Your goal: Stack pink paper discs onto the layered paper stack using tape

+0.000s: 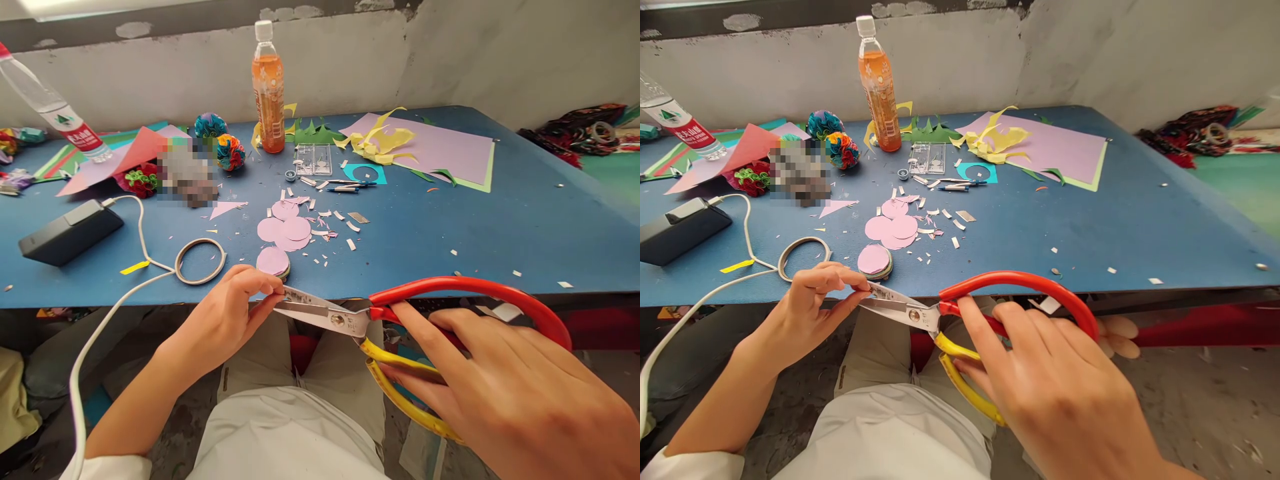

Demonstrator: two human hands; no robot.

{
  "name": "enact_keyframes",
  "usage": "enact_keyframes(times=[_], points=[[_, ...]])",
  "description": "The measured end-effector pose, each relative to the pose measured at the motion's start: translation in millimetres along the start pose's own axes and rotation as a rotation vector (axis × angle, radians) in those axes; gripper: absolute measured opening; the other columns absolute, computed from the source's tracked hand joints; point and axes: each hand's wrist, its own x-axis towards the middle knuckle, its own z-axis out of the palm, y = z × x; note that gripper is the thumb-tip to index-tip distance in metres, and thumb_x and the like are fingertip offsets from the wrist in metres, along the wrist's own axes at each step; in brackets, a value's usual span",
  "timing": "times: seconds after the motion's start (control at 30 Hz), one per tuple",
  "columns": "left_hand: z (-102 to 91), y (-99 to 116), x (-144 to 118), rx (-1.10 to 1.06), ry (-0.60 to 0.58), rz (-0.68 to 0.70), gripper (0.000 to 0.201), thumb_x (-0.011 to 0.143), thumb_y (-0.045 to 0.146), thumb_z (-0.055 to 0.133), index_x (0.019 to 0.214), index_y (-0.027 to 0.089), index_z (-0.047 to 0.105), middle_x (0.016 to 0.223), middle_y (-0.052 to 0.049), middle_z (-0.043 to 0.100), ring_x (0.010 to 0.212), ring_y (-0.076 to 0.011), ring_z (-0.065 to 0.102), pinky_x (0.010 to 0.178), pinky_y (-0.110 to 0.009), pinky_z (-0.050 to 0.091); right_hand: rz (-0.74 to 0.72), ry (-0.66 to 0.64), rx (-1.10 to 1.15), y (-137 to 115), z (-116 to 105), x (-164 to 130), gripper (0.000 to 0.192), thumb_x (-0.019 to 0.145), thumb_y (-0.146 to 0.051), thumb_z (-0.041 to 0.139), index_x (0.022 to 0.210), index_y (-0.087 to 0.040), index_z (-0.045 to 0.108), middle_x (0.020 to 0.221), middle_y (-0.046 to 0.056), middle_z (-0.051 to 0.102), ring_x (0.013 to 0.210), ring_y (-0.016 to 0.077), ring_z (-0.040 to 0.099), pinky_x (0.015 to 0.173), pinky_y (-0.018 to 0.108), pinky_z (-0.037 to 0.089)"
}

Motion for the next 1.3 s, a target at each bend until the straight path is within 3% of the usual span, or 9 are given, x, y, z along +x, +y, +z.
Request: enact_keyframes(times=[0.23,0.5,0.8,1.0,1.3], points=[[5.7,3,7,0.289,0.026,0.089,0.026,0.086,-0.004,0.04,0.089,0.022,0.037,0.088,0.0,0.068,0.071,-0.0115,0.058,0.076,-0.031,0.043,-0.09,-0.014,-0.132,2,-1,0,0.033,0.094,-0.023,0.041,0.118,-0.013,0.061,0.087,0.012,0.067,0.072,0.0228,0.059,0.069,0.036,0.038],[14.8,1,7,0.39,0.068,0.146,0.028,0.082,-0.006,0.035,0.082,0.022,0.034,0.083,-0.001,0.061,0.069,-0.0143,0.051,0.069,-0.028,0.036,-0.034,0.042,-0.1,0,-3,-3,0.035,0.09,-0.031,0.053,0.12,-0.014,0.06,0.089,0.011,0.067,0.075,0.0231,0.06,0.07,0.035,0.039],[12.7,6,8,0.244,0.058,0.061,0.041,0.064,-0.014,0.031,0.082,0.022,0.03,0.081,0.001,0.051,0.069,-0.0119,0.047,0.071,-0.028,0.034,-0.022,0.002,-0.081,-2,-1,-3,0.036,0.09,-0.035,0.051,0.119,-0.014,0.059,0.085,0.009,0.066,0.07,0.0216,0.057,0.067,0.035,0.038],[11.0,6,10,0.195,0.106,0.078,0.039,0.067,-0.015,0.032,0.081,0.022,0.029,0.079,0.003,0.049,0.064,-0.0091,0.043,0.073,-0.028,0.036,-0.014,0.012,-0.065,-3,-1,-3,0.035,0.09,-0.037,0.051,0.116,-0.015,0.061,0.085,0.009,0.065,0.069,0.021,0.057,0.068,0.035,0.038],[-0.7,1,-3,-0.044,0.137,0.023,0.036,0.08,-0.004,0.054,0.101,0.022,0.039,0.089,-0.001,0.065,0.079,-0.0122,0.064,0.078,-0.031,0.048,0.022,0.066,-0.059,-1,-1,-6,0.038,0.091,-0.039,0.049,0.12,-0.016,0.058,0.086,0.009,0.064,0.071,0.0214,0.057,0.065,0.034,0.038]])
